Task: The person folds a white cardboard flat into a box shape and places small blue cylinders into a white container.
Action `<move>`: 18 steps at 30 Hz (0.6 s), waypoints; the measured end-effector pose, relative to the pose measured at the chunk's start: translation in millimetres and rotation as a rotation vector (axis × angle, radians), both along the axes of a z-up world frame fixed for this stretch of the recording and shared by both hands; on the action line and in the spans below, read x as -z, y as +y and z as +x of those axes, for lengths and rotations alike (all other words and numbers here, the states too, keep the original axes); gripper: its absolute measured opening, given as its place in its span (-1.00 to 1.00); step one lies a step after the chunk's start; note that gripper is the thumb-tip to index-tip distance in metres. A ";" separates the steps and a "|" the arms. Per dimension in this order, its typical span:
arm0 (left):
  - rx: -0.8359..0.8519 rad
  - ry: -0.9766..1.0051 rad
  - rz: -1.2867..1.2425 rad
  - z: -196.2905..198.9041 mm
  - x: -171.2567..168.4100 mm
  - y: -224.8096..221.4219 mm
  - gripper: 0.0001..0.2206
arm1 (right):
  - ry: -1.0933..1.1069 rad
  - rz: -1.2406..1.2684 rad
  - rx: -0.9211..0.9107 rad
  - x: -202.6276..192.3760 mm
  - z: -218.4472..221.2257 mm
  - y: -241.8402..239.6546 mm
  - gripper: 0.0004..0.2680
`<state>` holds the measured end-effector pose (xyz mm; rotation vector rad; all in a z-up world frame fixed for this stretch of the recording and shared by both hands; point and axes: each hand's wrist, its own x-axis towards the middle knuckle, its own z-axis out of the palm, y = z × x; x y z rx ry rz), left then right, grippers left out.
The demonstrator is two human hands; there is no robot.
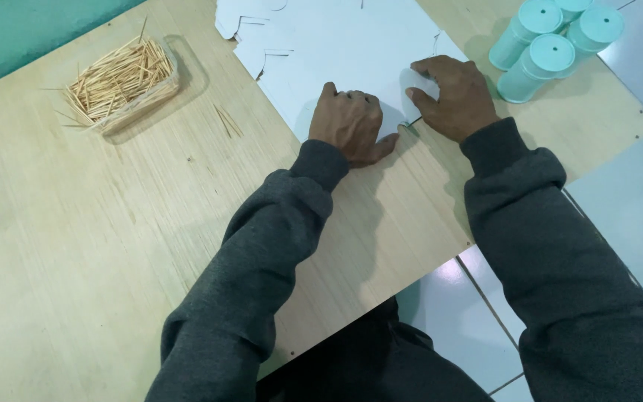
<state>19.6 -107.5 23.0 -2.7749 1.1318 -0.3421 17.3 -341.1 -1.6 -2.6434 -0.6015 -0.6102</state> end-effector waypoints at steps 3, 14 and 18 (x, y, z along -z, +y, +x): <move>0.026 0.008 0.021 2.1 3.2 -1.5 -0.37 | -0.050 0.024 -0.030 1.6 0.1 -1.4 -0.76; 0.202 0.022 -0.022 12.7 22.2 -2.9 -0.54 | -0.200 0.118 -0.080 1.7 0.6 -3.5 -0.82; 0.177 0.188 -0.154 8.5 27.5 -8.2 -0.67 | -0.363 0.170 -0.156 -10.3 -4.0 -0.8 -0.79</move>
